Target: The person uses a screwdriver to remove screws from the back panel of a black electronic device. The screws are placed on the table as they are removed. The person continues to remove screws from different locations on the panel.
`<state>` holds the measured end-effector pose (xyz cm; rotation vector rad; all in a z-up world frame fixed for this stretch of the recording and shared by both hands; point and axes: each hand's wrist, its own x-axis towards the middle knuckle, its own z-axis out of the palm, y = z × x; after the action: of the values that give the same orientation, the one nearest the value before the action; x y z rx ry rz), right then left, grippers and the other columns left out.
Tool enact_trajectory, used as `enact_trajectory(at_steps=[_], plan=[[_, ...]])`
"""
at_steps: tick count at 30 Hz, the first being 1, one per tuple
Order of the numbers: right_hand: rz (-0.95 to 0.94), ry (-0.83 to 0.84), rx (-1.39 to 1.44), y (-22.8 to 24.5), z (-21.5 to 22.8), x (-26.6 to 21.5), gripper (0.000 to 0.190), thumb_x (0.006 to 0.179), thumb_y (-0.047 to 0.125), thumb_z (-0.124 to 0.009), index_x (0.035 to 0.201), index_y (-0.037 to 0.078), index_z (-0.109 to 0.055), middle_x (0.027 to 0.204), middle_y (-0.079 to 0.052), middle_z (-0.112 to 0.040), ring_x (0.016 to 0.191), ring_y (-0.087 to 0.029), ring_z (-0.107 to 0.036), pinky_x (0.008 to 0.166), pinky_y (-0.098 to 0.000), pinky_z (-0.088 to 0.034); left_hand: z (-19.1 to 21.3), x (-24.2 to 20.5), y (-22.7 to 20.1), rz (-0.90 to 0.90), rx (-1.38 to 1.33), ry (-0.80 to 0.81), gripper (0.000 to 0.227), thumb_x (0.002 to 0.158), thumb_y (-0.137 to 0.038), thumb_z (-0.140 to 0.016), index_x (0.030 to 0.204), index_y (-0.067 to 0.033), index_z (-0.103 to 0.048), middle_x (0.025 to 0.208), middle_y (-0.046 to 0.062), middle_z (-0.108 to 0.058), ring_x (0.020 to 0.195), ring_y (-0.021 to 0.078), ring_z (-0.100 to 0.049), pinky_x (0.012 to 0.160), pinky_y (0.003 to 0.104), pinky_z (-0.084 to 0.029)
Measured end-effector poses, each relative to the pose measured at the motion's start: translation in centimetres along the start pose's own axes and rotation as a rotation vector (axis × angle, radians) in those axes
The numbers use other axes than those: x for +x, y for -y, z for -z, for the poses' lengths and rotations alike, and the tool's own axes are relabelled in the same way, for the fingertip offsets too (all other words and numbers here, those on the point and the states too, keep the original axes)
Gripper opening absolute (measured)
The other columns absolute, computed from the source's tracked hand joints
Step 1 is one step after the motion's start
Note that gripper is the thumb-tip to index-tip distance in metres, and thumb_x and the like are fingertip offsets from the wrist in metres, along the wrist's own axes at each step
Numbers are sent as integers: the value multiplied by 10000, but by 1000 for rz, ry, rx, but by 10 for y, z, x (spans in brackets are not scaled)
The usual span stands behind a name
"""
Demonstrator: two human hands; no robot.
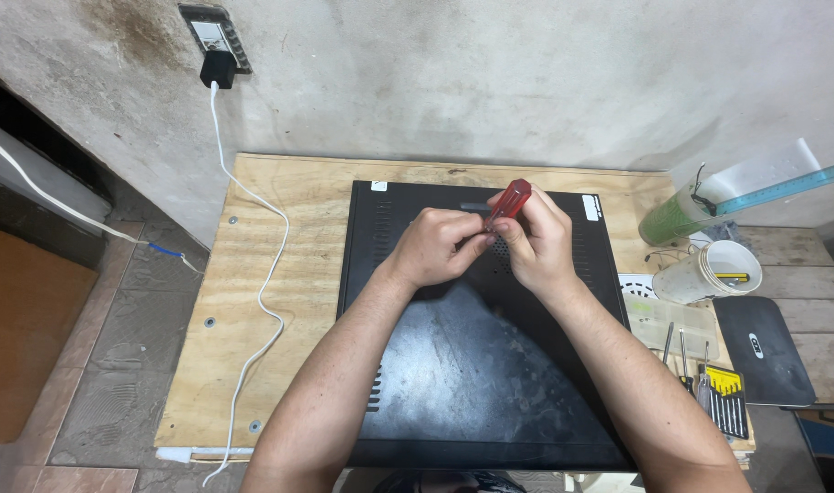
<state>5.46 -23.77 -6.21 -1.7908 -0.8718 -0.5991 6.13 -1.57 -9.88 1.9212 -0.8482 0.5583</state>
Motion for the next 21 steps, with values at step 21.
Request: enact_trajectory(at_steps=[21], plan=[[28, 125, -32, 17, 7, 18, 562, 1352, 467, -569, 1384, -2, -875, 1001, -167, -722, 866, -378, -794, 797, -510, -677, 23, 11, -20, 76, -259, 76, 237, 1143, -245, -906, 919, -185, -860, 779, 53, -841, 741, 231, -827, 662, 365, -670]])
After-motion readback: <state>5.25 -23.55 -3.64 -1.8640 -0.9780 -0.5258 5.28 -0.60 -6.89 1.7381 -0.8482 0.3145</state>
